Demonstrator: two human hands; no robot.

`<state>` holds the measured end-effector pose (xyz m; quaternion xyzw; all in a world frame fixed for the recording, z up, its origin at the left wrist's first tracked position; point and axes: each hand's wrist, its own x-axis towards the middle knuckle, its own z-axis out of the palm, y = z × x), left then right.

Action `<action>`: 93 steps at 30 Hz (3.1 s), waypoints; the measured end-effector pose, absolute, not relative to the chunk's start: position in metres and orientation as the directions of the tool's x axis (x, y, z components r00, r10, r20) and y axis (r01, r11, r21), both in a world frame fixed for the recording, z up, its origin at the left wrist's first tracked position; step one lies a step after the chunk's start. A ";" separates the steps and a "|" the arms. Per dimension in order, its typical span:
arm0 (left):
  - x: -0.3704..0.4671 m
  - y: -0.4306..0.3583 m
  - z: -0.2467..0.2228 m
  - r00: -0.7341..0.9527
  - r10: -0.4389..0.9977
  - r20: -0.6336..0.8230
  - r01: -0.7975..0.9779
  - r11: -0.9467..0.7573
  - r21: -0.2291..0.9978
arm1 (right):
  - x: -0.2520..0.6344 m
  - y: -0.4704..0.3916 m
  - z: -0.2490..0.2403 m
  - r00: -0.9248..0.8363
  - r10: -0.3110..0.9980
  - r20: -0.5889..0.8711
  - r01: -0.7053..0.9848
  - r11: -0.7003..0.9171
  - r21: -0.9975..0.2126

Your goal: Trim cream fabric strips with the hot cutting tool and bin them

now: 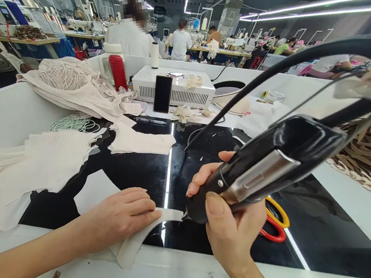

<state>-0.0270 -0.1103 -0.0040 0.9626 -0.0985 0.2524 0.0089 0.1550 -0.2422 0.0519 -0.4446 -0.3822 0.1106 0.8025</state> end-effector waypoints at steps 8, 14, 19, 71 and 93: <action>-0.028 -0.114 -0.006 0.860 -0.132 0.493 -0.167 -0.986 0.028 | 0.155 -0.237 0.063 0.718 0.496 0.488 0.170 0.555 -0.814; -0.028 -0.115 -0.008 0.860 -0.113 0.497 -0.161 -0.985 0.055 | 0.152 -0.225 0.066 0.728 0.483 0.487 0.172 0.559 -0.811; -0.027 -0.116 -0.010 0.858 -0.113 0.501 -0.149 -0.988 0.032 | 0.148 -0.220 0.061 0.722 0.494 0.484 0.178 0.543 -0.820; -0.026 -0.114 -0.016 0.855 -0.127 0.502 -0.179 -0.982 0.057 | 0.152 -0.238 0.062 0.700 0.508 0.503 0.141 0.591 -0.794; -0.040 -0.155 -0.007 0.881 0.178 0.438 0.195 -0.981 0.007 | 0.137 -0.246 0.058 0.732 0.437 0.522 0.212 0.582 -0.785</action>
